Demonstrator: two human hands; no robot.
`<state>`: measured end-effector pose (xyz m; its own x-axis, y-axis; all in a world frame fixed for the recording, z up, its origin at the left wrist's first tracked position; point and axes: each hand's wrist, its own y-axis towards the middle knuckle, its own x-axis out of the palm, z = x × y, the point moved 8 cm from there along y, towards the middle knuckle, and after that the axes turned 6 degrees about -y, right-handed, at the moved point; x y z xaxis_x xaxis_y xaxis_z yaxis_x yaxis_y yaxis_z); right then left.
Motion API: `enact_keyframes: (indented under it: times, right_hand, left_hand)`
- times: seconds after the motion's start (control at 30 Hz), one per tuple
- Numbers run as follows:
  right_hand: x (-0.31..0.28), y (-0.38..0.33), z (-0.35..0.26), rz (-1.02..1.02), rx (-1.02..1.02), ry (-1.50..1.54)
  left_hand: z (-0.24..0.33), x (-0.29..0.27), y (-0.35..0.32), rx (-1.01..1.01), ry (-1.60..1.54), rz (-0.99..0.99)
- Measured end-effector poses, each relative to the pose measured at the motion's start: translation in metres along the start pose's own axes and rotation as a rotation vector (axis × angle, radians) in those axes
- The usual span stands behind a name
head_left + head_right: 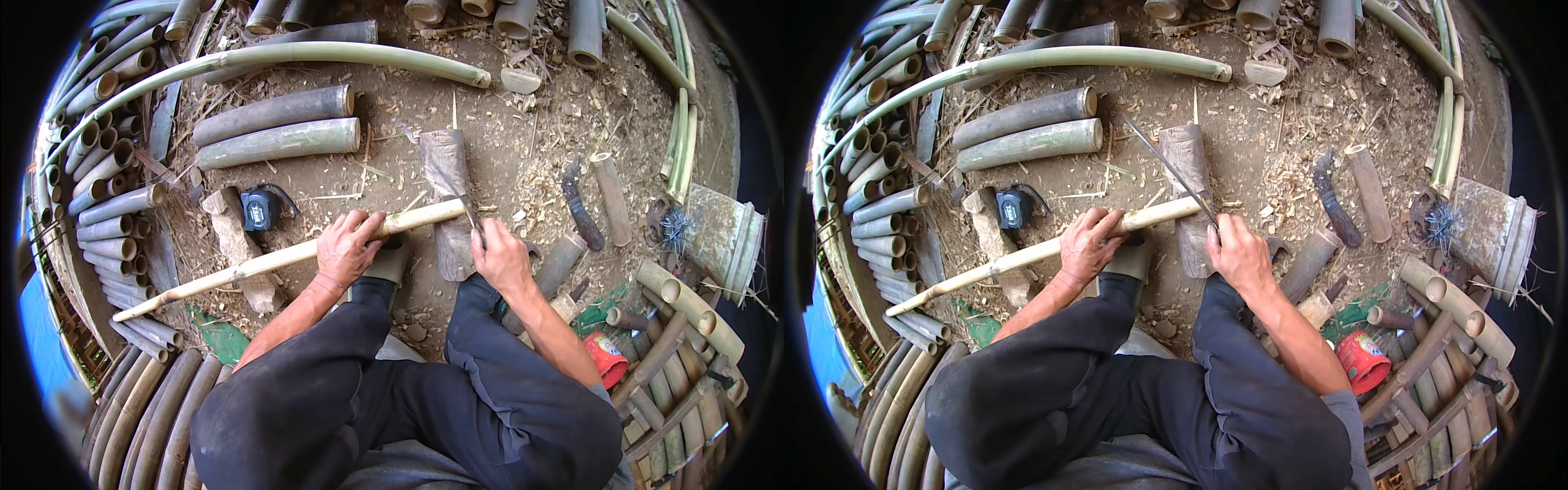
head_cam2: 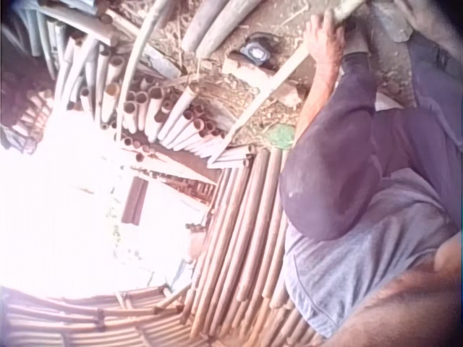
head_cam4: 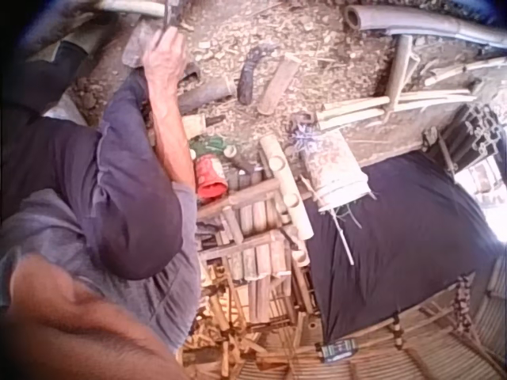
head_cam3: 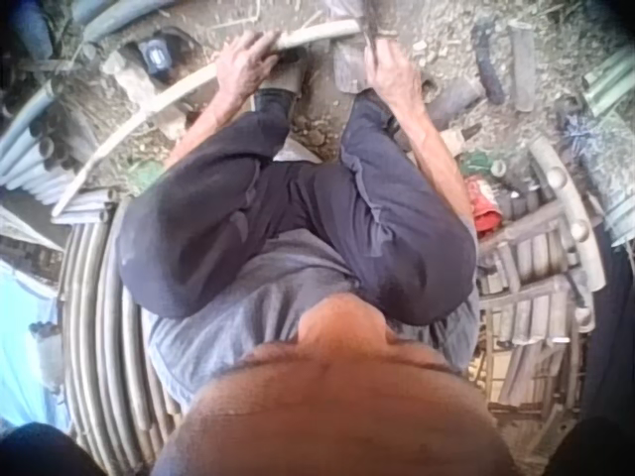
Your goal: The person sits on the ground and uses a machete to shave the outer layer off a long bamboo pole. They rotate the pole and scrape it repeatedly to smooth the surface, then place the finished pole aside and pick up another one to continue the process.
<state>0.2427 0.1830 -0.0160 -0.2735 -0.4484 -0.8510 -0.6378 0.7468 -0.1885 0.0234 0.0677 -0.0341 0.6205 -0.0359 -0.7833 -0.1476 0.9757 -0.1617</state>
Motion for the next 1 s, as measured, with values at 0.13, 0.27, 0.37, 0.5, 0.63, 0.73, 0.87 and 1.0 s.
enact_keyframes:
  times: [0.13,0.27,0.37,0.5,0.63,0.73,0.87,1.0]
  right_hand:
    - [-0.008,0.002,-0.003,0.051,-0.026,0.059]
    - [-0.021,-0.002,-0.015,0.150,-0.086,0.000]
    - [0.016,-0.007,0.017,-0.029,-0.010,-0.158]
    - [0.002,-0.014,0.024,0.124,-0.028,-0.096]
    - [-0.031,0.004,-0.041,0.122,-0.220,-0.336]
    - [-0.013,0.000,-0.082,-0.026,-0.436,-0.390]
    - [-0.007,-0.006,-0.077,-0.068,-0.427,-0.330]
    - [-0.031,-0.013,-0.079,-0.075,-0.505,-0.327]
  left_hand:
    - [0.002,-0.002,0.004,0.007,0.037,0.047]
    - [0.005,0.002,-0.003,0.024,0.034,0.063]
    - [0.000,0.004,-0.005,-0.013,0.015,0.031]
    - [-0.003,-0.009,-0.005,-0.025,-0.084,-0.024]
    - [-0.080,-0.045,-0.059,-0.302,0.349,-0.271]
    - [-0.130,-0.068,-0.091,-0.292,0.313,-0.287]
    - [-0.098,-0.078,-0.080,-0.356,0.262,-0.547]
    - [-0.067,-0.086,-0.100,-0.349,0.187,-0.566]
